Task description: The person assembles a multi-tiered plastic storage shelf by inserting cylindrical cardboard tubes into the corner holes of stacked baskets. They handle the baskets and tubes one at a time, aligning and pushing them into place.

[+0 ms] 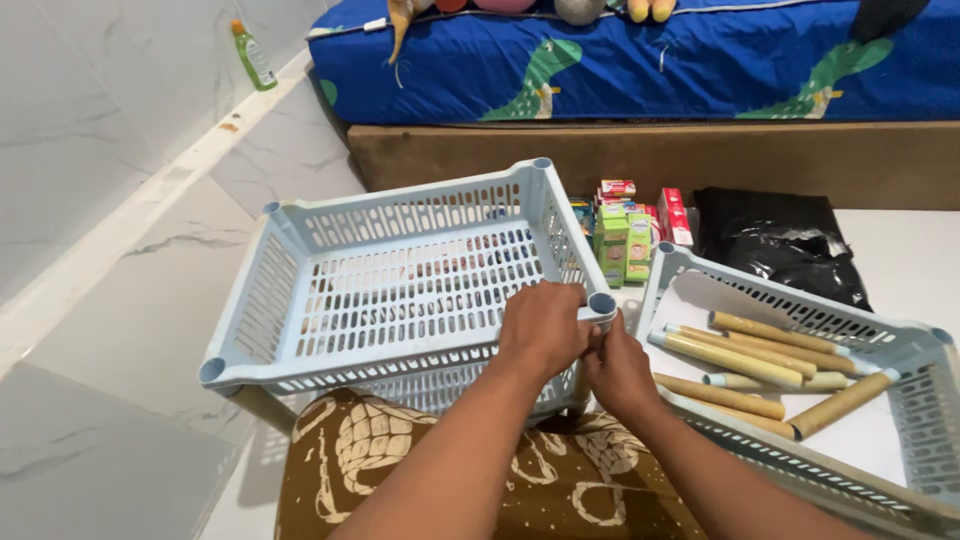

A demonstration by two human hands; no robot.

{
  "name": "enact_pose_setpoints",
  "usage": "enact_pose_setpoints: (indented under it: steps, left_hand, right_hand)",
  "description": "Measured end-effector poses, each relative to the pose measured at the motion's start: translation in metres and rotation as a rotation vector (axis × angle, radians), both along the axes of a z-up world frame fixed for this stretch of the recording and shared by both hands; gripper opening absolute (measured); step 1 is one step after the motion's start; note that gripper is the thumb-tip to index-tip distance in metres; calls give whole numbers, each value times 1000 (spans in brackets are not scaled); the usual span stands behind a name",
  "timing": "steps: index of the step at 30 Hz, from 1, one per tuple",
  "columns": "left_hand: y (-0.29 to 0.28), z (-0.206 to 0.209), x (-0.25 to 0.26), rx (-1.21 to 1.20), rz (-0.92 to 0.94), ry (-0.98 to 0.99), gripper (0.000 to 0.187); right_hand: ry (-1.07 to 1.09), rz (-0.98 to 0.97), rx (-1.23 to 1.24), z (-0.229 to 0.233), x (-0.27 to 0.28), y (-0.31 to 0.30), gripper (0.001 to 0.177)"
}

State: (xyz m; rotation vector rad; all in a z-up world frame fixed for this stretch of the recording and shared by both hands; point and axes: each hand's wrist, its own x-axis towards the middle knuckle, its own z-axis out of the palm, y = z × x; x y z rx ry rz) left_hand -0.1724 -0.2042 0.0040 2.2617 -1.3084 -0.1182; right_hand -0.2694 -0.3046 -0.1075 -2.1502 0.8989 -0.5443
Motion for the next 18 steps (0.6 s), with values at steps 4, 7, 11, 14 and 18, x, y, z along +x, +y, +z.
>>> enact_pose_setpoints:
  steps: [4, 7, 11, 14, 18]
  left_hand:
    - [-3, 3, 5, -75, -29, -36, 27]
    - [0, 2, 4, -95, -17, -19, 30]
    - [-1, 7, 3, -88, -36, -47, 25]
    - [0, 8, 0, -34, -51, -59, 22]
    - [2, 16, 3, -11, -20, 31, 23]
  right_hand:
    - [36, 24, -27, 4, 3, -6, 43]
    - [12, 61, -45, 1, 0, -9, 47]
    - [7, 67, -80, -2, 4, -11, 60]
    - [39, 52, -46, -8, 0, -11, 58]
    - [84, 55, 10, -4, 1, -16, 63]
